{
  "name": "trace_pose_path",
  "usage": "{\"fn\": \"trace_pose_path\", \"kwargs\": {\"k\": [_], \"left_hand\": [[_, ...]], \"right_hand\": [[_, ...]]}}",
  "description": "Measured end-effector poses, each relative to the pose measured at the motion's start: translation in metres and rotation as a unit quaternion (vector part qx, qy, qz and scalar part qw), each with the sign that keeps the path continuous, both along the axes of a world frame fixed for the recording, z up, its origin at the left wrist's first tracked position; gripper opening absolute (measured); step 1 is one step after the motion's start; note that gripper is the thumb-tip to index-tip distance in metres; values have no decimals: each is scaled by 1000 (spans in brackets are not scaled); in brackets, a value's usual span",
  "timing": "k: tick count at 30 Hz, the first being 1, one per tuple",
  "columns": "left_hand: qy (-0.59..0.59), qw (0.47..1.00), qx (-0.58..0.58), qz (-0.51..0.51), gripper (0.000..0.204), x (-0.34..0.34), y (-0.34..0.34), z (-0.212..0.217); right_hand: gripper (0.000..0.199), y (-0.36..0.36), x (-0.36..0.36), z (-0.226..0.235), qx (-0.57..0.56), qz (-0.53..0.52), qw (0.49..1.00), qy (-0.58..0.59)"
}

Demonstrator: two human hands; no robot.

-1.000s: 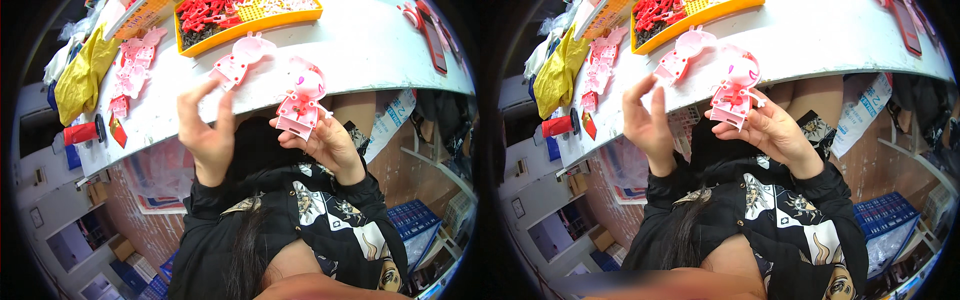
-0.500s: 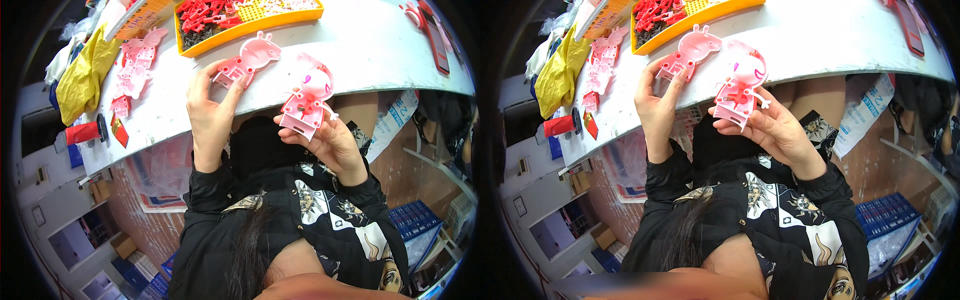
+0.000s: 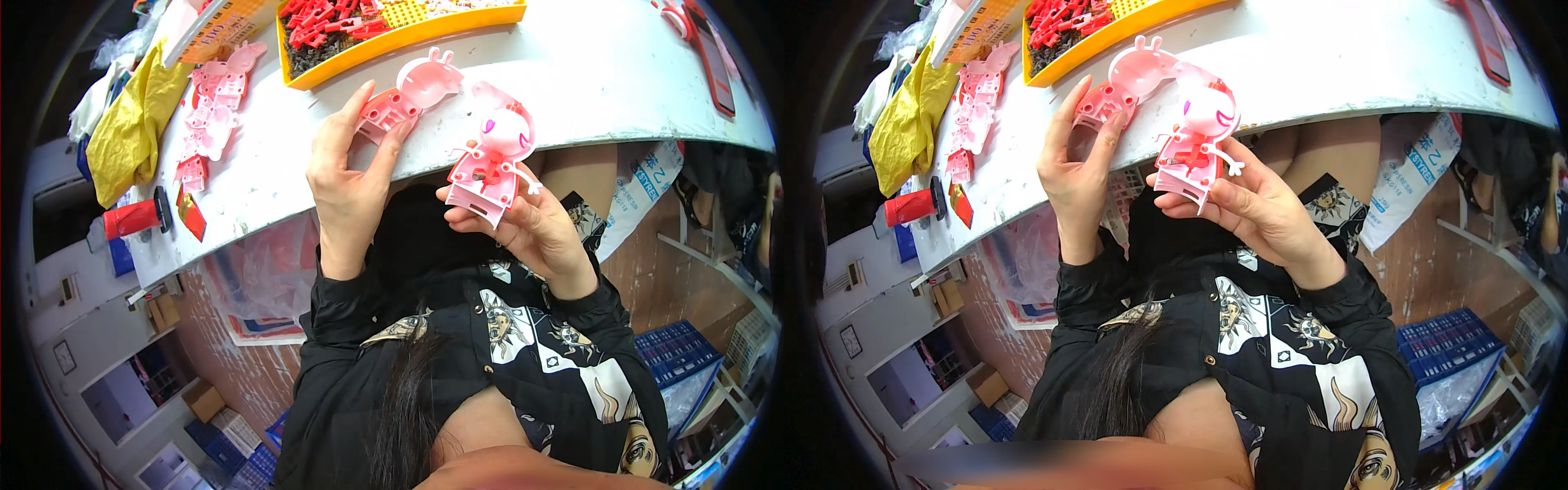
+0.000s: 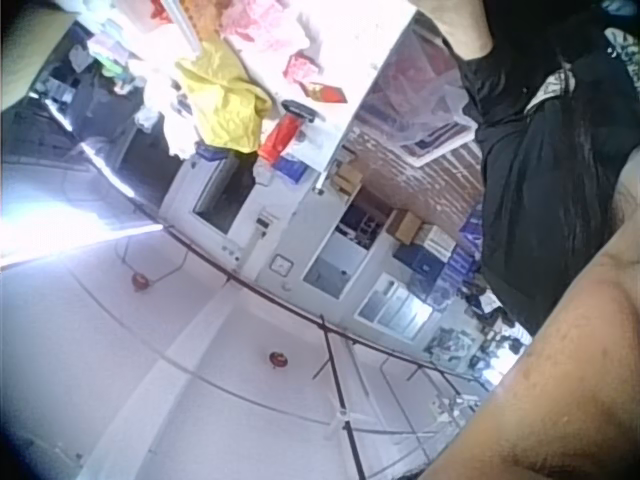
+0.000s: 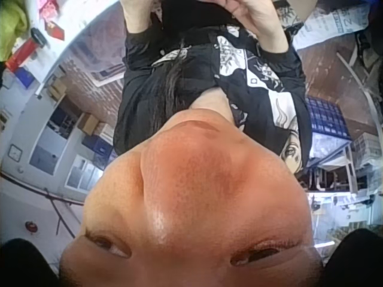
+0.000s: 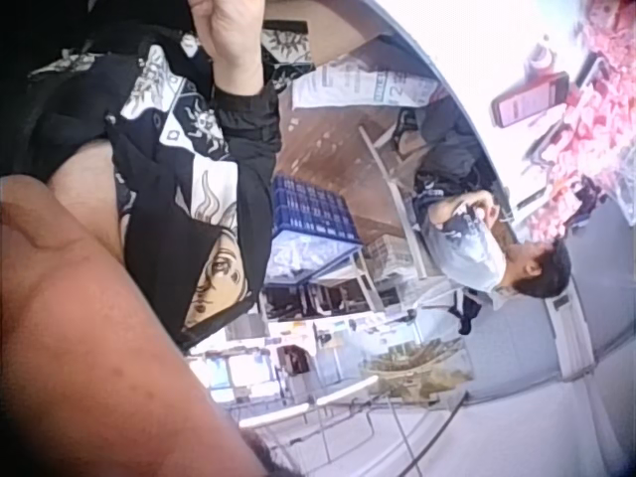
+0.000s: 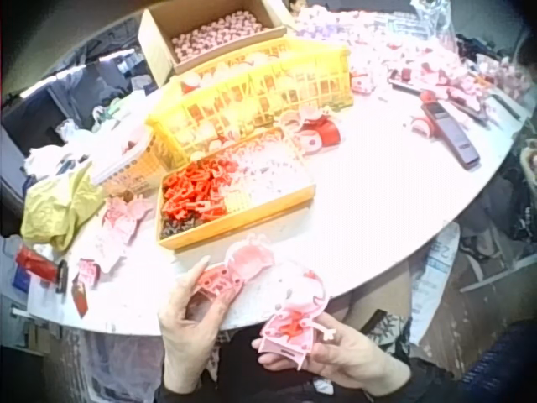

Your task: The person assembles plastic toy parts by hand, attaching the toy head to the toy body to form a character toy.

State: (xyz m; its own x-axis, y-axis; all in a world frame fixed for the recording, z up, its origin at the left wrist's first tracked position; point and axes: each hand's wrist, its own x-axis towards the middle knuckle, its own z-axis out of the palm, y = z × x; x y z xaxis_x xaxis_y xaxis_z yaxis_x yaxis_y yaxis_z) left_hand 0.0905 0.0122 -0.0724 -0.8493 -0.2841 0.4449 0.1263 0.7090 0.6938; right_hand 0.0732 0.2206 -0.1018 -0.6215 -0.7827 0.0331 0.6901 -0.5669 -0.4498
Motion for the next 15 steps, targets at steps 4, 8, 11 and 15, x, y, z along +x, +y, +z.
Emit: {"fn": "trace_pose_path", "kwargs": {"k": [4, 8, 11, 15], "left_hand": [[3, 1000, -5, 5, 45, -1, 0, -2], [-5, 1000, -11, 9, 45, 0, 0, -2], [2, 1000, -15, 5, 44, -1, 0, -3], [2, 1000, -20, 6, 44, -1, -1, -2]], "right_hand": [[61, 0, 0, 1, 6, -1, 1000, -12], [62, -1, 2, -2, 8, -2, 1000, -16], [64, -1, 1, 1, 15, 0, 1000, -12], [67, -2, 0, 3, 17, 3, 1000, -5]]}}
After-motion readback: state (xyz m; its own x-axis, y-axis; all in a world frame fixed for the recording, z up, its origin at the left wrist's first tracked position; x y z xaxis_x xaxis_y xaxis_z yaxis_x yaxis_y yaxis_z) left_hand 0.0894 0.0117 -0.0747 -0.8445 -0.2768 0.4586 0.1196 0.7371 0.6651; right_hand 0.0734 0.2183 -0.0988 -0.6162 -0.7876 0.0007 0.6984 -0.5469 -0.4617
